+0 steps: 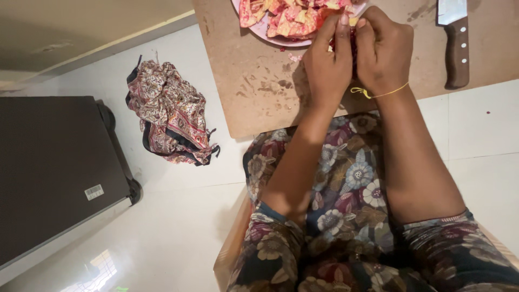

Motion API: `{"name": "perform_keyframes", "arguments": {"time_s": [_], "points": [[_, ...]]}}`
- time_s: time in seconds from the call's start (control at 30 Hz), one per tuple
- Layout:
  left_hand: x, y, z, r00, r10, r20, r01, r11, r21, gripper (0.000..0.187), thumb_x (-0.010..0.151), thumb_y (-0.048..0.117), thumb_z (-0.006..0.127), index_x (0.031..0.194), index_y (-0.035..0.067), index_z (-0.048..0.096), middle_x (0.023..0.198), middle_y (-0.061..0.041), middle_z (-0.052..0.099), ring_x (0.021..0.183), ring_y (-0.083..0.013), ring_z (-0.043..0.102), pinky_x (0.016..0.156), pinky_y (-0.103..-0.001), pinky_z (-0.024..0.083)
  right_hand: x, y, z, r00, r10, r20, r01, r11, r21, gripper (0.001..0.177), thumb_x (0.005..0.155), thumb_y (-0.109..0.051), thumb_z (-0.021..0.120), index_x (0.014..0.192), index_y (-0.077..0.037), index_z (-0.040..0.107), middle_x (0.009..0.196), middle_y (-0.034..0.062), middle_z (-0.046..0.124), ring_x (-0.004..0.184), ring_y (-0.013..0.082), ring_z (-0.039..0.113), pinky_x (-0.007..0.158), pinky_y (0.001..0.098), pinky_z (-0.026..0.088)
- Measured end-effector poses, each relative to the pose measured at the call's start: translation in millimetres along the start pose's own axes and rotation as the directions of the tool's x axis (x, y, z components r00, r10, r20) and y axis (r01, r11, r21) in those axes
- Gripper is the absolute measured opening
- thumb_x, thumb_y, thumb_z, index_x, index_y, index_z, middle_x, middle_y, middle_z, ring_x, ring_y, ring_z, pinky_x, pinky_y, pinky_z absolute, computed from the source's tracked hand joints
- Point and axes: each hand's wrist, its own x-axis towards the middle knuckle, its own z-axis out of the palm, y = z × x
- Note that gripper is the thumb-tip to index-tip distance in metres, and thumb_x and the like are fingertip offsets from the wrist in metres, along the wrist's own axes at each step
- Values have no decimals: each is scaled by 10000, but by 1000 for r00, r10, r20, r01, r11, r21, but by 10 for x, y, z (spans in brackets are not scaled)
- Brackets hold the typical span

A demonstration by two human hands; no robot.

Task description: The person picks pomegranate seeds from fruit segments by hand and places them into a small rectangular container.

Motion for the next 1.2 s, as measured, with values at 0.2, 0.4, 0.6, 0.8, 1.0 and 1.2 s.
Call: {"name": "perform_keyframes", "arguments": {"time_s": [0.2,0.4,0.6,0.8,1.0,1.2], "points": [[54,-38,-48,998,-29,53,30,1000,-6,294,1114,327,549,1185,68,667,964,-149,735,853,-232,723,842,-320,562,-38,97,60,999,3,-33,-1,998,63,263,1132,-111,499,923,26,582,693,162,553,607,300,580,604,389,426],[66,-29,-96,996,-8,93,15,997,-77,306,1144,328,530,1134,47,652,868,-109,692,779,-138,593,804,-274,543,-50,178,124,998,5,-66,4,990,139,327,1153,-166,490,924,42,599,727,135,570,613,236,579,601,348,415],[76,-118,-68,998,-17,60,22,996,-83,309,1133,335,516,1174,65,659,908,-59,710,826,-106,608,821,-271,536,-70,270,165,995,5,-101,22,963,269,418,1189,-253,484,950,62,620,759,112,572,687,174,537,650,314,396],[89,-304,-9,999,-5,37,14,967,-256,364,1175,356,504,1147,21,642,791,22,565,742,-43,452,689,-213,436,-34,212,162,990,66,-128,-18,940,341,500,1179,-364,461,1000,42,692,769,58,545,646,106,429,606,290,280],[142,-375,-132,972,-96,216,160,941,-299,390,1161,357,470,1197,21,664,718,75,408,667,-20,339,628,-216,303,-2,209,79,996,2,-93,35,919,393,546,1165,-384,433,990,62,695,835,77,587,731,111,454,647,297,300],[101,-576,-79,973,-165,163,210,925,-317,388,1171,340,493,1156,-10,660,744,61,443,741,-44,364,645,-232,329,-19,278,116,995,73,-71,-33,890,454,527,1150,-340,400,937,58,671,873,118,645,777,147,515,747,295,365]]}}
